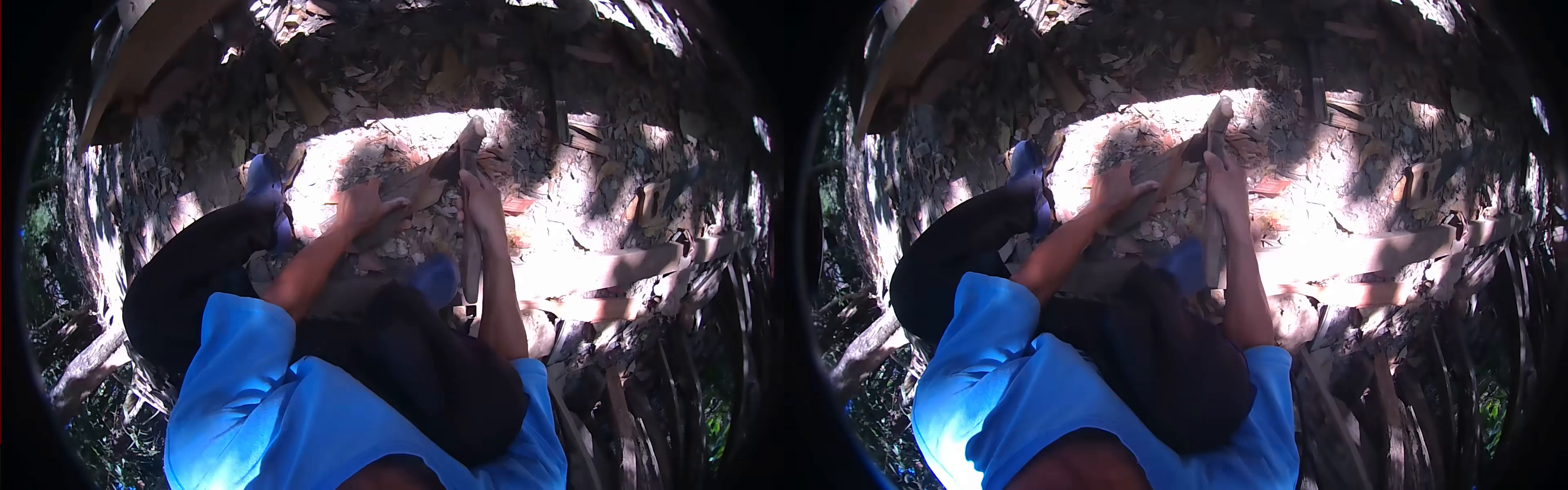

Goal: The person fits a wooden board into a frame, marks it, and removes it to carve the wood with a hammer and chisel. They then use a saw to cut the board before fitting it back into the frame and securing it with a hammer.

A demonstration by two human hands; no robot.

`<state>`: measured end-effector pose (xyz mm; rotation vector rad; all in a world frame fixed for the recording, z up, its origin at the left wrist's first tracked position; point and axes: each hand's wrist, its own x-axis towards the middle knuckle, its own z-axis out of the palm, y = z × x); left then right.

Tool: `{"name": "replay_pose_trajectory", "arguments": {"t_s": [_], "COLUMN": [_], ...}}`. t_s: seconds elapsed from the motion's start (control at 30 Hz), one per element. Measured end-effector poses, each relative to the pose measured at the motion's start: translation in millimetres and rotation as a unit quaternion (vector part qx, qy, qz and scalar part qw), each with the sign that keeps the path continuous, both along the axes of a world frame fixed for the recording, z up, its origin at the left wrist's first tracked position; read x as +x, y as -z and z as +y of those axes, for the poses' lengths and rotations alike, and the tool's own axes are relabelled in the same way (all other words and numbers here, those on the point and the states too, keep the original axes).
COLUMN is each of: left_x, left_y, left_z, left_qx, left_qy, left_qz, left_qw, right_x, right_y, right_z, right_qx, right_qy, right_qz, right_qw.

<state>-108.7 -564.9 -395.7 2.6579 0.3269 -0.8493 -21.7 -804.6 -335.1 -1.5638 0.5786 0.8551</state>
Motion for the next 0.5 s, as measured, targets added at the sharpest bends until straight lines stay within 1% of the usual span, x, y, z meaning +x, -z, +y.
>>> {"name": "replay_pose_trajectory", "arguments": {"t_s": [0.03,0.1,0.13,0.17,0.23,0.27,0.3,0.33,0.37,0.4,0.43,0.5], "left_x": [0,10,-6,-24,-4,-5,-11,-8,-1,0,0,8], "left_y": [3,12,13,9,10,8,5,2,1,-1,-3,1], "left_z": [1,6,0,-5,2,2,0,-1,0,1,3,6], "left_qx": [-0.01,0.022,0.028,0.014,0.001,-0.016,-0.009,-0.001,0.007,0.001,-0.005,-0.002], "left_qy": [-0.004,-0.006,0.003,0.0,-0.002,-0.016,-0.014,-0.011,-0.005,-0.006,-0.007,-0.01], "left_qz": [-0.013,-0.038,-0.028,-0.004,-0.006,-0.014,0.001,0.01,0.015,0.016,0.018,0.006], "left_qw": [1.0,0.999,0.999,1.0,1.0,1.0,1.0,1.0,1.0,1.0,1.0,1.0], "right_x": [-6,-3,11,21,46,50,49,39,24,-2,-25,-50], "right_y": [-7,-35,-65,-71,-104,-103,-100,-78,-43,-12,3,-8], "right_z": [-5,-6,-11,-20,-22,-19,-17,-14,-8,-2,2,1], "right_qx": [-0.009,-0.011,-0.004,0.022,0.041,0.059,0.074,0.059,0.045,0.036,0.027,0.008], "right_qy": [0.019,0.054,0.074,0.124,0.201,0.208,0.214,0.182,0.152,0.083,0.014,-0.019], "right_qz": [-0.015,-0.057,-0.077,-0.127,-0.164,-0.171,-0.172,-0.136,-0.103,-0.037,0.03,0.092], "right_qw": [1.0,0.997,0.994,0.984,0.965,0.961,0.959,0.972,0.982,0.995,0.999,0.996]}}
